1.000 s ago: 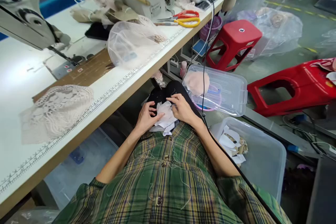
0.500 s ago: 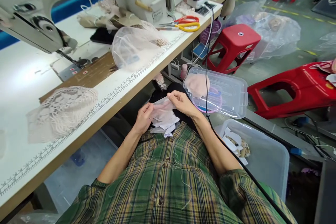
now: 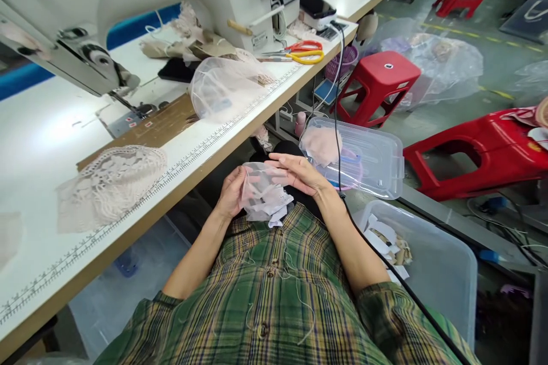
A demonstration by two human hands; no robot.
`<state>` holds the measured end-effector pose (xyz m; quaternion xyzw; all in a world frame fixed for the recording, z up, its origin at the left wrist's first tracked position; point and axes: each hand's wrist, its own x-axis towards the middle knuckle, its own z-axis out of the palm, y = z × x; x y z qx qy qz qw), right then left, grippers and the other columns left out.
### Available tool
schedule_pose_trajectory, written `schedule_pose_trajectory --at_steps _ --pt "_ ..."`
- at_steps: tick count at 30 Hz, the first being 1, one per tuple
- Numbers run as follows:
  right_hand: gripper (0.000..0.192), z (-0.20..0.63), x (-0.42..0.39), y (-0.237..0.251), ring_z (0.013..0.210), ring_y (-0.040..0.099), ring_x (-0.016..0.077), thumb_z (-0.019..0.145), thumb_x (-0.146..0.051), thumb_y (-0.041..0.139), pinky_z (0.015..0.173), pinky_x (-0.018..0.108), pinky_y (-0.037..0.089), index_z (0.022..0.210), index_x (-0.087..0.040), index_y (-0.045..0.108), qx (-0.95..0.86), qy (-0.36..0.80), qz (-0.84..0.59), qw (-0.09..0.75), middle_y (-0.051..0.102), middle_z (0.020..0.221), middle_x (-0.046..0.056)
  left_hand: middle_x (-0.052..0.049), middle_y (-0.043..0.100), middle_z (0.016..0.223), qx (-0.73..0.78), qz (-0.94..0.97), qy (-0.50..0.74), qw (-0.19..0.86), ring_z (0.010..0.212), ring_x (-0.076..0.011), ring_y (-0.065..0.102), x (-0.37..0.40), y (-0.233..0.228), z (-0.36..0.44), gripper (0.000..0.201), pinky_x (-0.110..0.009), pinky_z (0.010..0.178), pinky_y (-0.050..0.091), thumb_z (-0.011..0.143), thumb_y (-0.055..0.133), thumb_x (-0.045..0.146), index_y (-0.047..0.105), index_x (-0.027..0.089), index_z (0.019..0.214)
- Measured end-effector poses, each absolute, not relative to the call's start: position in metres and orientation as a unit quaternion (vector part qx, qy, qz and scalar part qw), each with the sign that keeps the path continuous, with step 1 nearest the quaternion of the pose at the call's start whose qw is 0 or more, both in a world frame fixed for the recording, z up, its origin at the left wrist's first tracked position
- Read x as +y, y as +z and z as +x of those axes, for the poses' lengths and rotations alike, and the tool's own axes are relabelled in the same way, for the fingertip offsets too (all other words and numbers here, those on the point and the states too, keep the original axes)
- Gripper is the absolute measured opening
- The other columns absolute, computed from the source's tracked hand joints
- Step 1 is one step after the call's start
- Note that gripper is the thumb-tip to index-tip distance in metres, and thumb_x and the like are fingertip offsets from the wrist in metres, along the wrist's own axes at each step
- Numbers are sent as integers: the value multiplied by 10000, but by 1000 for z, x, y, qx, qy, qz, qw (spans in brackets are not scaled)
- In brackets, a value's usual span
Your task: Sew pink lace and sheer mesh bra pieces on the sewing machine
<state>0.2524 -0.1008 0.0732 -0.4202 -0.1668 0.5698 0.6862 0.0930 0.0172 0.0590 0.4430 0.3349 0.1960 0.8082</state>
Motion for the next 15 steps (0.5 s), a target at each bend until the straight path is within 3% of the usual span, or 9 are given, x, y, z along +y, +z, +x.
schedule_pose_trajectory --at_steps 4,8,11,13,15 --pt "362 246 -98 79 986 705 210 726 -335 792 833 292 590 1018 -131 730 -152 625 -377 667 734 1068 145 13 632 523 317 484 172 797 305 -70 404 22 69 88 509 -194 337 310 684 746 626 648 170 890" --pt "354 240 -99 87 807 723 173 644 -214 832 722 236 597 976 -128 747 -169 663 -383 620 755 948 108 18 603 503 308 497 179 791 331 -63 398 29 76 85 491 -193 384 313 707 730 623 679 168 885" --pt "288 237 -100 93 692 697 142 629 -201 845 650 218 587 892 -129 752 -172 652 -389 627 746 799 65 6 611 523 260 507 135 811 330 -54 354 35 81 80 636 -203 389 290 661 703 713 697 157 969" --pt "219 236 -100 96 674 679 129 657 -216 838 662 225 586 837 -139 740 -165 626 -383 659 727 756 41 1 639 572 218 540 79 809 341 -38 315 39 86 74 699 -198 379 235 573 803 646 694 156 1059" --pt "186 235 -99 98 648 653 105 677 -223 832 652 204 571 804 -145 721 -159 612 -370 681 700 727 19 8 645 602 205 579 42 788 381 -36 347 41 89 69 641 -188 393 225 516 897 457 708 160 1051"
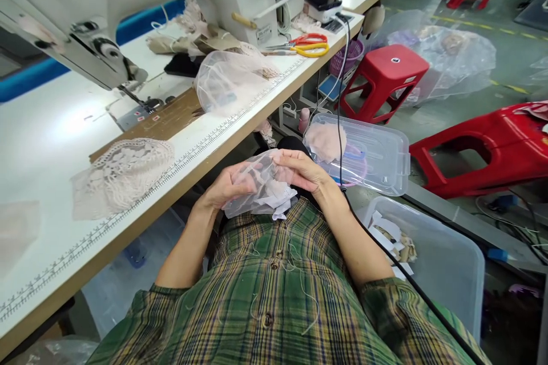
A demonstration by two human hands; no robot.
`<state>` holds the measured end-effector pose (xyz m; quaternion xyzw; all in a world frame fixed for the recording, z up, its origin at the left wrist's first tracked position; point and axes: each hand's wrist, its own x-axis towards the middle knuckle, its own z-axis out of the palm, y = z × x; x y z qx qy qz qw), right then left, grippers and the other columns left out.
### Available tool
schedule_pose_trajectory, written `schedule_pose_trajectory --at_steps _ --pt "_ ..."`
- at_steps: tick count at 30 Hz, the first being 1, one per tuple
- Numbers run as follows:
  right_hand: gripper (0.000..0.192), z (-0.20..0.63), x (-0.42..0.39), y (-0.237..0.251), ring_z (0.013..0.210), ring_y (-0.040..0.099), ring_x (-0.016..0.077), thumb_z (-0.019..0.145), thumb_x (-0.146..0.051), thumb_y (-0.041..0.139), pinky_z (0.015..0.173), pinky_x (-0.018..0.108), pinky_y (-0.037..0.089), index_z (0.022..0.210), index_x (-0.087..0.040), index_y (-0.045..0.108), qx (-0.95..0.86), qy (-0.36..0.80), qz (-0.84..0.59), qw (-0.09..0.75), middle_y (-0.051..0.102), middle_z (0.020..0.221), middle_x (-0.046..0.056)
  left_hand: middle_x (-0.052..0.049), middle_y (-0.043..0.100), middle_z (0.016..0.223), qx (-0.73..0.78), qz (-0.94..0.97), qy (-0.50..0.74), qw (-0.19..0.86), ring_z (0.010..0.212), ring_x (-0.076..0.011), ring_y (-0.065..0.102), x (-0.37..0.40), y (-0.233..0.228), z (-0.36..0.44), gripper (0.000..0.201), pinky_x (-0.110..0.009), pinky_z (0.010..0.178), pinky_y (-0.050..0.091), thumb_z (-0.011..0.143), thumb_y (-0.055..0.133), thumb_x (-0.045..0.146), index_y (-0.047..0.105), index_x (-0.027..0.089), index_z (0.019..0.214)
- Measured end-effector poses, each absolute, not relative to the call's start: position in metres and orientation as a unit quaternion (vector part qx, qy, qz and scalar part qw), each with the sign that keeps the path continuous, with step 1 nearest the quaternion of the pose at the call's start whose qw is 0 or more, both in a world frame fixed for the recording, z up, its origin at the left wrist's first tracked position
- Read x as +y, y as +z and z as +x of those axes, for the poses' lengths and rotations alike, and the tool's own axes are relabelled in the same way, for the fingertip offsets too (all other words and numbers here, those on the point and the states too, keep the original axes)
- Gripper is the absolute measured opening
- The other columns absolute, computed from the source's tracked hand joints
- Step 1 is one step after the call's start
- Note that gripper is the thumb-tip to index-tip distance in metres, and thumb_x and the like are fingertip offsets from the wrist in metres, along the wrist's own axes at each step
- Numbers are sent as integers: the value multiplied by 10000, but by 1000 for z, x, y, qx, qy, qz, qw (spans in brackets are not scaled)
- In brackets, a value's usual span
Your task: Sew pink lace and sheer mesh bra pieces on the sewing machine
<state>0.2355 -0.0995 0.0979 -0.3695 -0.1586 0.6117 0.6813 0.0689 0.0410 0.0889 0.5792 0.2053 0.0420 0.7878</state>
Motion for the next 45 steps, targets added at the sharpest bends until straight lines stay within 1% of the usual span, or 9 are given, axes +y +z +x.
schedule_pose_trajectory --at_steps 3,5,9,11,18,26,40,43,45 --pt "181 235 -99 97 586 603 63 688 -219 831 605 152 533 794 -149 701 -151 610 -357 691 651 674 -20 27 582 536 219 599 59 768 431 -50 411 41 91 65 340 -182 434 297 570 876 339 736 139 807" --pt "191 234 -99 96 581 604 59 692 -227 832 599 143 530 802 -148 698 -151 608 -363 689 651 670 -23 20 576 539 213 578 96 782 472 -62 463 39 91 65 272 -188 482 376 611 851 348 701 132 678" --pt "231 233 -100 94 645 677 99 675 -248 851 618 171 562 813 -154 692 -142 610 -376 683 717 739 7 -27 688 716 187 514 154 823 646 -137 634 33 95 67 274 -254 646 530 641 842 322 642 149 712" --pt "250 232 -101 93 673 701 116 669 -251 858 624 180 575 833 -159 693 -138 617 -372 679 742 787 23 -44 715 772 183 506 166 827 667 -156 663 30 97 68 282 -267 638 551 663 834 303 610 155 749" --pt "218 231 -103 91 679 709 112 686 -259 852 612 166 574 808 -169 694 -166 621 -368 671 758 850 36 -48 735 851 205 496 197 821 622 -130 661 27 97 69 377 -229 583 540 675 837 265 589 156 937" --pt "242 229 -104 84 696 710 117 675 -270 863 632 177 578 818 -167 696 -165 629 -374 662 755 843 37 -22 705 759 207 484 219 822 703 -148 666 24 96 70 412 -277 737 538 640 856 285 604 152 937" --pt "267 233 -103 76 699 678 91 704 -278 841 650 176 565 912 -177 706 -160 599 -369 693 723 799 1 13 644 734 239 530 234 780 654 -121 589 28 84 69 401 -262 683 490 614 851 264 618 160 924" --pt "305 235 -103 75 702 674 89 666 -243 860 654 175 564 926 -182 713 -155 574 -395 700 714 784 -11 8 653 751 256 587 258 724 654 -124 590 28 78 68 348 -263 665 497 644 830 307 643 164 901" --pt "334 235 -104 75 714 678 94 635 -228 877 668 183 566 926 -189 718 -157 557 -418 700 724 807 -8 8 658 733 260 679 293 621 634 -121 588 28 74 66 244 -252 637 487 699 793 325 652 171 826"
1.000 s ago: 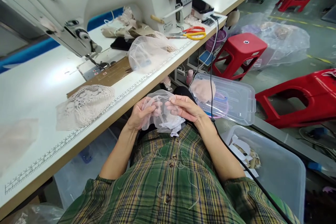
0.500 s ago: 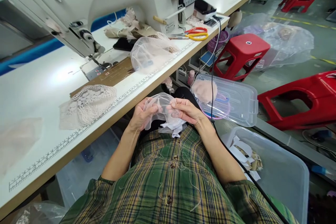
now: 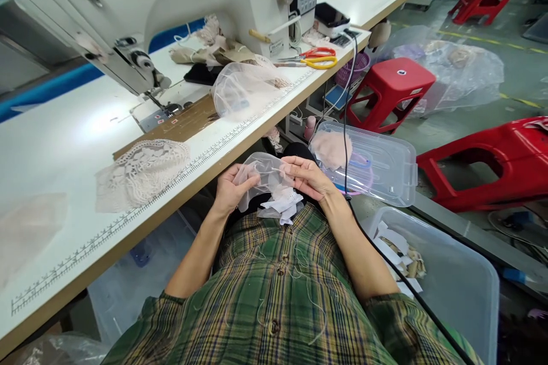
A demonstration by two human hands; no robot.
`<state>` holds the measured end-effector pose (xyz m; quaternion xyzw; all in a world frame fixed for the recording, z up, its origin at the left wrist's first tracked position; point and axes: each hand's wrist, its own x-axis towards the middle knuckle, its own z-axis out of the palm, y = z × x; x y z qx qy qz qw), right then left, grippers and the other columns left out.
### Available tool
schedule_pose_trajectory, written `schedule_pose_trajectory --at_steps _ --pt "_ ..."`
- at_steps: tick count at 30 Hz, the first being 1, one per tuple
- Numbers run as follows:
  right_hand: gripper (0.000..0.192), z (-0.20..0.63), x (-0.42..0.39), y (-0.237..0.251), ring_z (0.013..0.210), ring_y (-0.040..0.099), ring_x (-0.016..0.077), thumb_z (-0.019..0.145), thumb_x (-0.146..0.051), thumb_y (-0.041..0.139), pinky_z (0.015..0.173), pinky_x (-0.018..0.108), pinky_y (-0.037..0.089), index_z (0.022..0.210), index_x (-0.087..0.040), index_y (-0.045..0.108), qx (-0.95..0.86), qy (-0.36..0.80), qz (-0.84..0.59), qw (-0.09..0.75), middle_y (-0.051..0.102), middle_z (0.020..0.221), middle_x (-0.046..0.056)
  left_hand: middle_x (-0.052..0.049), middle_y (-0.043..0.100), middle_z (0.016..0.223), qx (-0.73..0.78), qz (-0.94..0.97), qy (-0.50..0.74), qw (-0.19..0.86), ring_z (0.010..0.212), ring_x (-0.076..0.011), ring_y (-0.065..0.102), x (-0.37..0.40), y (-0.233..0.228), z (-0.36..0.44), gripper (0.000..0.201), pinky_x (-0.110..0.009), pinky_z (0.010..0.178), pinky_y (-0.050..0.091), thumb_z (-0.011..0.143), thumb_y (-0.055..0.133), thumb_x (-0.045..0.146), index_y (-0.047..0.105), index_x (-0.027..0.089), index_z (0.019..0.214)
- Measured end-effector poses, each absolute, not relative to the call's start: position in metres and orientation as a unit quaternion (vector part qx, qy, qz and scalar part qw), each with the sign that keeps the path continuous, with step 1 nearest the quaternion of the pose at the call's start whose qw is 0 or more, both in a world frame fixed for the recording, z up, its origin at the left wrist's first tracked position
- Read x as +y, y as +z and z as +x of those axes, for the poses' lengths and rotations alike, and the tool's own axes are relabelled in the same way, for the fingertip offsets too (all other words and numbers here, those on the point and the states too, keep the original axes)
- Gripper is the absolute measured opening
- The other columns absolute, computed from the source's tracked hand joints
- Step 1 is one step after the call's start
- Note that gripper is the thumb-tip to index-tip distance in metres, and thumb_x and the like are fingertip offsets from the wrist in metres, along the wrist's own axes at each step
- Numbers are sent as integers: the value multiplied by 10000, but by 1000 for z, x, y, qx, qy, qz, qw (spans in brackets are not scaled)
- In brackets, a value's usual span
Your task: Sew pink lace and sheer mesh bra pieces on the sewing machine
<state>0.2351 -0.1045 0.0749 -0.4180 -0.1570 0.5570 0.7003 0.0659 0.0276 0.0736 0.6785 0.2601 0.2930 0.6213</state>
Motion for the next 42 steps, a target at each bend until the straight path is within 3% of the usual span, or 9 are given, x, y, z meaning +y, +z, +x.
schedule_pose_trajectory --at_steps 6,10,20,25,28,31,33,38,42 --pt "303 239 -116 81 699 672 106 630 -237 885 677 207 545 889 -198 731 -277 514 -443 680 734 796 16 -20 677 753 102 852 474 200 685 -132 622 29 63 57 130 -249 631 494 818 681 174 578 201 742" --pt "201 243 -126 91 725 662 141 680 -300 858 647 235 516 708 -159 718 -392 511 -443 624 718 782 68 -7 705 794 10 842 525 128 727 -143 642 32 57 53 209 -292 677 530 820 681 162 527 219 691" --pt "276 243 -127 96 618 590 142 707 -436 818 581 267 477 756 -174 747 -429 479 -492 587 666 685 53 -61 761 856 184 782 396 444 834 -261 626 23 62 45 370 -506 891 476 700 808 421 514 270 535" --pt "237 243 -128 92 614 602 136 709 -390 827 586 251 485 775 -174 753 -417 483 -486 597 662 637 38 -60 768 911 200 765 389 472 861 -254 625 18 65 49 381 -489 927 460 715 800 416 484 264 565" --pt "240 241 -123 94 637 641 135 675 -327 851 611 243 516 849 -188 763 -365 486 -487 628 704 685 34 -66 761 963 219 756 378 487 879 -227 654 17 69 55 189 -434 925 470 766 763 331 592 255 796" --pt "369 238 -114 99 713 689 145 642 -283 862 652 245 558 986 -205 755 -252 486 -502 670 757 873 55 -109 683 1209 253 762 322 501 1044 -240 646 19 75 61 519 -413 963 457 723 791 287 556 229 1182" --pt "381 239 -107 101 754 703 151 628 -258 864 665 242 573 987 -198 753 -182 476 -518 687 761 935 69 -132 615 1309 272 773 306 485 1128 -266 605 19 79 61 673 -416 993 438 652 840 295 544 208 1251" --pt "360 238 -99 106 722 695 134 633 -296 869 626 218 567 957 -189 755 -178 439 -542 695 764 885 60 -50 691 889 282 755 328 493 764 -177 610 6 90 57 293 -311 766 491 785 731 425 705 212 984" --pt "300 219 -100 115 790 708 152 728 -327 806 711 255 576 988 -188 753 -286 430 -539 665 766 904 58 -77 706 825 255 609 212 721 699 -184 643 -4 101 65 532 -311 667 516 806 595 665 694 166 962"
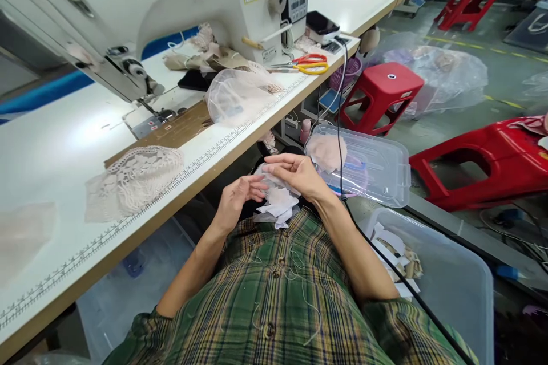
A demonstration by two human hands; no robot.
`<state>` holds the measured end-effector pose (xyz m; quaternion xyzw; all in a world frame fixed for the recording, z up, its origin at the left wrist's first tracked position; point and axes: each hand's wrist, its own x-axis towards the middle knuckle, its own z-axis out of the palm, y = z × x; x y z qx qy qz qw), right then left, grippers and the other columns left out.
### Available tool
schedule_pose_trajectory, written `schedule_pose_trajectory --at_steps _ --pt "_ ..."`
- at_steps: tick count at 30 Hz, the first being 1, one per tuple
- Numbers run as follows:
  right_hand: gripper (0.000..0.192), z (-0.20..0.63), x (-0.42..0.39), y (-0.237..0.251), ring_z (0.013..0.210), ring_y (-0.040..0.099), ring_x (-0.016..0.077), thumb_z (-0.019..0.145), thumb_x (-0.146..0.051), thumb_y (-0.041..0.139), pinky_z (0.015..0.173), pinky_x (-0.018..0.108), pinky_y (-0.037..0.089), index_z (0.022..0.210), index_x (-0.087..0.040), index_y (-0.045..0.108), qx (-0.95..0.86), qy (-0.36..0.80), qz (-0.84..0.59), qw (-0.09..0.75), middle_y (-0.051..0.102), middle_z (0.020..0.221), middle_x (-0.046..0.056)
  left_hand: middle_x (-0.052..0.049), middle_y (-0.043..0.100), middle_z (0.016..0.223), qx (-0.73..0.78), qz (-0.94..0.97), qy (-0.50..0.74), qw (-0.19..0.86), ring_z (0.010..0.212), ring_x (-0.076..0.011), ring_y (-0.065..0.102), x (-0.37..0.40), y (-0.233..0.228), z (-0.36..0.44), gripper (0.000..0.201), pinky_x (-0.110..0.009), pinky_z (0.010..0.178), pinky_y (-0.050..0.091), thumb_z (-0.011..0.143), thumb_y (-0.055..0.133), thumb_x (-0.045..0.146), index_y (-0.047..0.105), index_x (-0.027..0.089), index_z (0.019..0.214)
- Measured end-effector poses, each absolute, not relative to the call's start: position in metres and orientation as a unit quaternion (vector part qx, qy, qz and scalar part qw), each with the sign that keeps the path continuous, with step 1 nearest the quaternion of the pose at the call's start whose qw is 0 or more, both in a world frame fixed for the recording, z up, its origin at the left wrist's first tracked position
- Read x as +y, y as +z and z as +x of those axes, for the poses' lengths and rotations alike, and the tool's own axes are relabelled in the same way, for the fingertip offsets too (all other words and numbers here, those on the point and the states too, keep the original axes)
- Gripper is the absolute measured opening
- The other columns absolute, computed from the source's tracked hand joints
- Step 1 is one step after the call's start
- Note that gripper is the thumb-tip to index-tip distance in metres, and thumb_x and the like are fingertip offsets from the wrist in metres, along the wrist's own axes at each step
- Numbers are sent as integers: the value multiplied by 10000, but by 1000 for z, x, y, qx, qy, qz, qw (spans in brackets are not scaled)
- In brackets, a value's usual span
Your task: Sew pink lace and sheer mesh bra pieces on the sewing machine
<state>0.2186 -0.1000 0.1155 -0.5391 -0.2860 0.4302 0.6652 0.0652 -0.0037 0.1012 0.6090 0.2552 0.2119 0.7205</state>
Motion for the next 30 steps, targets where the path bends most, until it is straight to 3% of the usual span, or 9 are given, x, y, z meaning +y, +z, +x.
schedule_pose_trajectory --at_steps 3,6,10,12,16,18,22,26,30 --pt "296 206 -107 125 826 712 176 797 -338 745 748 295 572 1057 -198 745 -408 468 -526 581 766 927 50 -98 714 877 250 478 181 822 761 -198 675 -4 110 74 510 -313 704 532 772 670 625 670 137 919" --pt "308 211 -115 128 838 710 195 800 -371 747 764 310 557 1064 -213 753 -455 480 -533 529 767 918 59 -52 702 805 284 431 233 824 707 -150 655 -4 120 73 347 -262 687 513 719 797 420 657 135 858" --pt "388 231 -108 117 1082 653 226 815 -470 717 833 321 533 1152 -278 709 -309 402 -535 675 720 1144 85 -7 660 656 261 445 256 817 555 -100 573 -10 137 65 287 -224 588 465 748 778 397 626 157 787" --pt "480 232 -97 107 1193 595 239 805 -537 699 895 350 520 1220 -299 665 -274 461 -487 689 654 1280 80 -7 650 624 222 452 251 827 539 -95 564 -13 145 64 301 -218 582 451 782 746 434 610 167 749" --pt "591 217 -82 91 1026 675 285 761 -724 604 834 400 551 1088 -247 724 -268 623 -375 632 727 1078 104 -33 676 695 186 436 266 840 632 -153 633 -13 155 68 338 -270 626 502 799 703 506 626 183 737" --pt "531 215 -81 93 900 703 275 736 -672 675 770 384 566 1029 -233 738 -289 629 -367 621 740 954 97 -46 688 726 200 432 292 829 685 -186 660 -9 156 69 348 -297 636 526 795 697 528 647 186 755" --pt "319 236 -72 122 626 668 156 689 -388 836 605 264 556 949 -229 742 -315 565 -439 623 720 795 38 -71 719 860 231 421 346 806 760 -200 691 4 158 69 364 -309 670 561 798 690 541 677 177 798" --pt "311 269 -25 168 594 603 125 706 -462 810 558 231 518 870 -209 736 -336 448 -470 682 668 707 14 -89 696 1138 210 388 396 805 973 -211 684 18 168 75 364 -336 855 569 832 668 523 697 184 961" --pt "359 300 45 201 547 509 115 726 -533 753 520 241 435 846 -195 737 -429 210 -565 673 608 637 -7 -85 615 1308 191 413 419 785 1167 -228 605 14 168 76 356 -365 1022 491 853 673 455 668 214 1116"
